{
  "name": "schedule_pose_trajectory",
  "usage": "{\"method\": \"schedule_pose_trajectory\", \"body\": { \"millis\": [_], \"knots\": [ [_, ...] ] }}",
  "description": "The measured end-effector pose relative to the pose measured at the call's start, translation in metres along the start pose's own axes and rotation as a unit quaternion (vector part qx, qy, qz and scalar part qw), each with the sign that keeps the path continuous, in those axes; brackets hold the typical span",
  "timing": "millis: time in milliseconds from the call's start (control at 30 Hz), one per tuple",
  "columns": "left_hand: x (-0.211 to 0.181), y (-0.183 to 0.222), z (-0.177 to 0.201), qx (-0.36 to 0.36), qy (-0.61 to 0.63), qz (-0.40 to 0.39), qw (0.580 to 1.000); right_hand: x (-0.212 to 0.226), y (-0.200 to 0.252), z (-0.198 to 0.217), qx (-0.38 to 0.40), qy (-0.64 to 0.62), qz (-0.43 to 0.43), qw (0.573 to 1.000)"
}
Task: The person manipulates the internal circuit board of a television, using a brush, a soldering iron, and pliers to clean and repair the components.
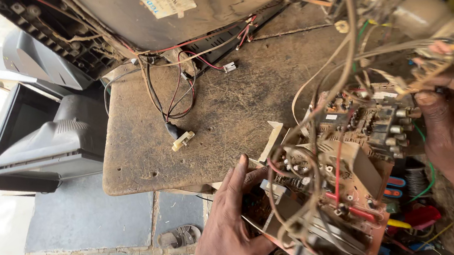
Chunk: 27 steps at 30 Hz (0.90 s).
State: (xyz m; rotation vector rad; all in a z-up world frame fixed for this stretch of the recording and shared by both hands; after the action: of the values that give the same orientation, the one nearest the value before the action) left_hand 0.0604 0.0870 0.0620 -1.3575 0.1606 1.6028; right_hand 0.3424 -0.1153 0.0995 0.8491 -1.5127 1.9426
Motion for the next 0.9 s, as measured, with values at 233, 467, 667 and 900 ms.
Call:
{"method": "schedule_pose_trajectory", "body": {
  "millis": [233, 467, 667, 900],
  "knots": [
    [-0.006, 0.005, -0.007, 0.023, 0.227, 0.118, 0.966, 0.035, -0.005, 0.018, -0.007, 0.036, 0.024, 0.999],
    [0.004, 0.031, -0.007, -0.007, 0.3, 0.209, 0.931, 0.072, -0.013, 0.025, 0.008, 0.154, 0.116, 0.981],
    [0.033, 0.05, -0.033, -0.05, 0.386, 0.279, 0.878, 0.05, -0.023, -0.001, 0.068, 0.092, 0.03, 0.993],
    [0.037, 0.047, -0.056, -0.088, 0.518, 0.363, 0.769, 0.0, -0.031, -0.024, 0.088, 0.185, -0.031, 0.978]
  ]
}}
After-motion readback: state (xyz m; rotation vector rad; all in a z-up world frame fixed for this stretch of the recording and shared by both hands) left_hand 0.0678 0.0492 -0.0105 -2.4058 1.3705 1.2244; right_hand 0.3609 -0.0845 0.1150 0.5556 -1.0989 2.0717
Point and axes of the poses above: each hand's wrist, its own y-axis away from the middle knuckle, its own z-axis out of the back of the hand, x = y × z, the point moved 6 cm from there along -y, towards the middle knuckle, and after that the axes turned 15 degrees about -x, right-handed, at the moved point
